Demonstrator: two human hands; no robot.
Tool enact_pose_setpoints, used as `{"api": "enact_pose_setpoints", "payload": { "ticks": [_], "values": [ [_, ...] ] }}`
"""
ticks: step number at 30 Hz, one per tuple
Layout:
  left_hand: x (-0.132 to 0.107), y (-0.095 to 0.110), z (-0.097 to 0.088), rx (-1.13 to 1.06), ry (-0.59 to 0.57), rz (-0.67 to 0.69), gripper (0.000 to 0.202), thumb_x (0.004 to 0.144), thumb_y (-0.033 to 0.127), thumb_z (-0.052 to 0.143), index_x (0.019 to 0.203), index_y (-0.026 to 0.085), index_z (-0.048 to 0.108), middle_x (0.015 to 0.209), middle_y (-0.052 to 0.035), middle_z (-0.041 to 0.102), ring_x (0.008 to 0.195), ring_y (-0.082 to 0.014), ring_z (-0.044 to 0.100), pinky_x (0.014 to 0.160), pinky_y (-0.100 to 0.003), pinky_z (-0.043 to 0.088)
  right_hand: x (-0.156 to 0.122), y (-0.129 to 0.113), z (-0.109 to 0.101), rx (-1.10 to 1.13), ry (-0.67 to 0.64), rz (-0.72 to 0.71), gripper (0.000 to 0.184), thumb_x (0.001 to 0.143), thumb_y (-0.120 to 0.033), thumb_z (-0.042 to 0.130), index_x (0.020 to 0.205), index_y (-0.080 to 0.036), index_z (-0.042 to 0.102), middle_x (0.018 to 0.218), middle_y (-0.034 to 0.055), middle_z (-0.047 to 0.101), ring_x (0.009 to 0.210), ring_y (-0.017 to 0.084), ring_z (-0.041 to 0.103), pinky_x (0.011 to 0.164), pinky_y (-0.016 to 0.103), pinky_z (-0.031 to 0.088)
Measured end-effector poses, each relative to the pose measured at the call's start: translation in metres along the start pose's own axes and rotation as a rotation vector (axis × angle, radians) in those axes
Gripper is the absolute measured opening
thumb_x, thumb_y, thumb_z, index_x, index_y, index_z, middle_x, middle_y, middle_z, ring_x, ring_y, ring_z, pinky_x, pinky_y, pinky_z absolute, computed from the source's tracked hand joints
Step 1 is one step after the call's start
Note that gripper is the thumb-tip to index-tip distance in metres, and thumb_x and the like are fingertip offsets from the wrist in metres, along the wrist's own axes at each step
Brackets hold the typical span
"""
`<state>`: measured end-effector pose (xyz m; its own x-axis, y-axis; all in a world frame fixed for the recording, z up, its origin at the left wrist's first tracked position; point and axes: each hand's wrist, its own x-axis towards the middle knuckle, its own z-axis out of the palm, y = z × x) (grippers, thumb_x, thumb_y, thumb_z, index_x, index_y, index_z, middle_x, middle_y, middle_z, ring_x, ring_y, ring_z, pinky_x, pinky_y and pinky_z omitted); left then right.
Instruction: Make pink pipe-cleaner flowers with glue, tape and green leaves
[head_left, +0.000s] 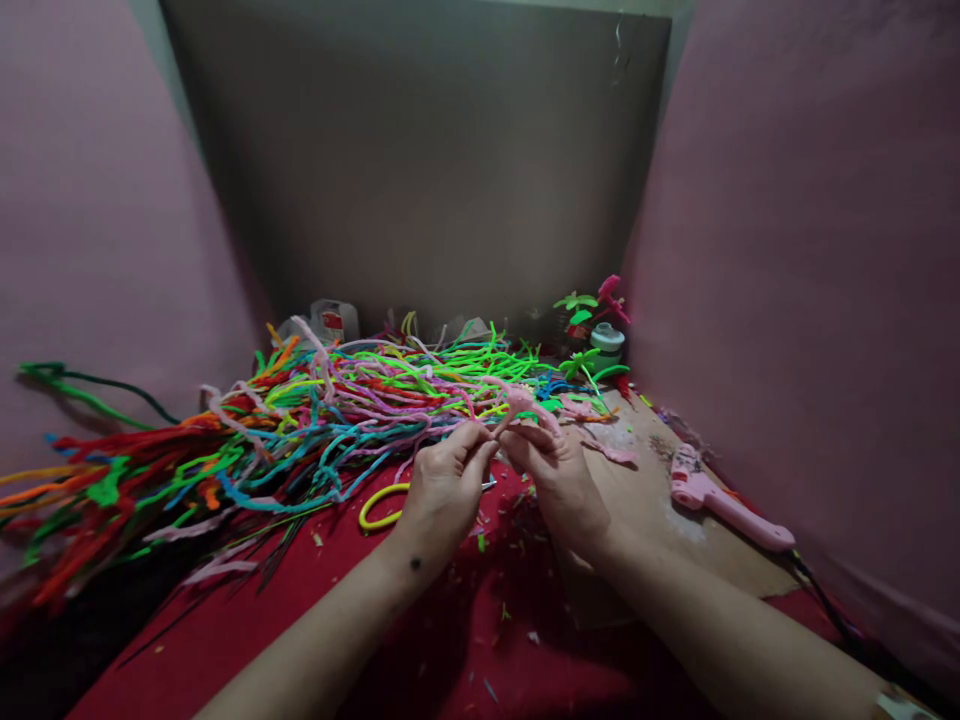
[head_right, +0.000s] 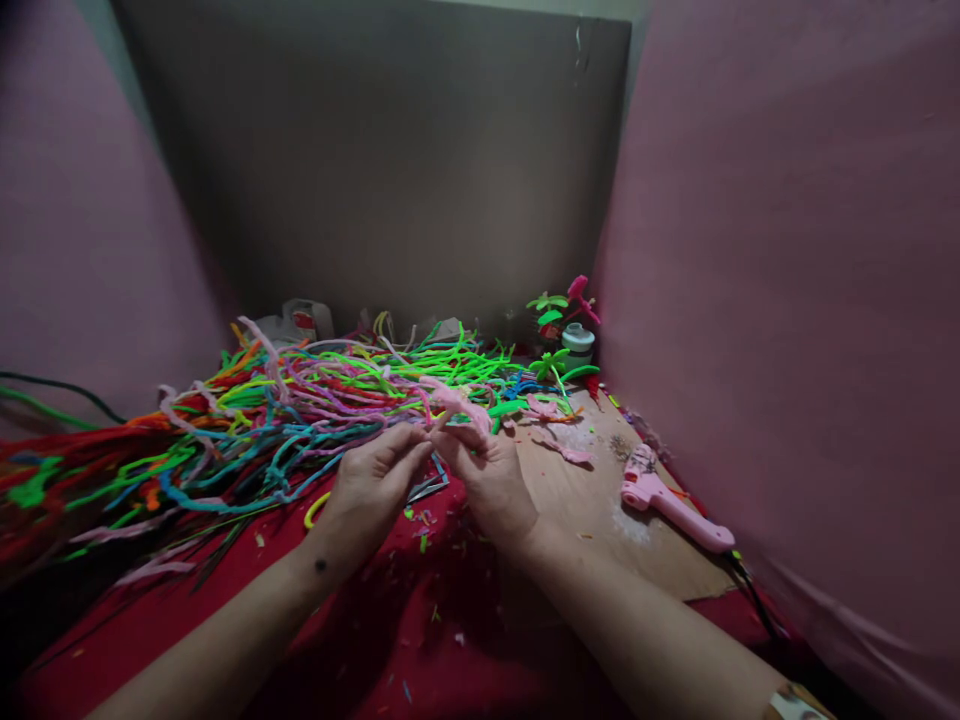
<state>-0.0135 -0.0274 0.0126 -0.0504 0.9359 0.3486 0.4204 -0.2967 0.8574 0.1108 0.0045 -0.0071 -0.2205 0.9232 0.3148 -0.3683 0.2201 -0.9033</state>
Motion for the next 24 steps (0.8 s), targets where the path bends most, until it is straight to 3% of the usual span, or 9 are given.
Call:
{"api": "enact_pose_setpoints", "payload": {
  "ticks": [6,11,16,19,24],
  "values": [
    [0.005,0.015,-0.004,-0.417,-0.134,-0.255,0.022,0.076,0.032,0.060,0.064,0.016,0.052,0.049,0.0070,0.040,0.041,-0.0046,0.027,0.042,-0.019,0.021,0.005,0.001,-0.006,-0.080,0.016,-0.037,0.011,0.074,-0.028,0.067,0.076,-0.019,0.072,0.073,-0.0005,0.063,0.068,0.012,0.051,0.068,0.027,0.043],
    [0.005,0.008,-0.006,-0.696,-0.275,-0.386,0.019,0.075,0.031,0.062,0.070,0.016,0.052,0.049,0.0079,0.041,0.036,-0.0010,0.019,0.037,-0.017,0.012,0.005,-0.003,-0.004,-0.072,-0.008,-0.028,0.010,0.073,-0.027,0.067,0.069,-0.018,0.071,0.068,-0.0005,0.064,0.067,0.013,0.053,0.070,0.029,0.046],
    [0.006,-0.002,-0.010,-0.760,-0.341,-0.394,0.023,0.077,0.031,0.063,0.067,0.015,0.050,0.049,0.0073,0.041,0.035,0.0001,0.020,0.036,-0.016,0.013,0.006,-0.006,0.001,-0.076,-0.058,-0.036,0.009,0.073,-0.028,0.066,0.078,-0.021,0.071,0.080,0.0012,0.067,0.077,0.016,0.057,0.080,0.034,0.047],
    [0.006,-0.004,-0.012,-0.768,-0.370,-0.393,0.024,0.077,0.034,0.063,0.070,0.015,0.051,0.049,0.0076,0.040,0.035,0.0003,0.021,0.036,-0.015,0.013,0.008,-0.002,0.001,-0.035,-0.055,-0.034,0.019,0.070,-0.031,0.069,0.086,-0.021,0.068,0.089,0.0022,0.067,0.086,0.018,0.058,0.083,0.035,0.048],
    [0.006,-0.005,-0.014,-0.768,-0.416,-0.410,0.023,0.076,0.037,0.064,0.082,0.015,0.056,0.050,0.0075,0.042,0.034,0.0004,0.020,0.036,-0.015,0.012,0.009,0.006,-0.001,0.044,-0.147,0.013,0.029,0.072,-0.033,0.067,0.098,-0.021,0.064,0.082,0.0010,0.065,0.079,0.017,0.058,0.078,0.034,0.048]
  ]
}}
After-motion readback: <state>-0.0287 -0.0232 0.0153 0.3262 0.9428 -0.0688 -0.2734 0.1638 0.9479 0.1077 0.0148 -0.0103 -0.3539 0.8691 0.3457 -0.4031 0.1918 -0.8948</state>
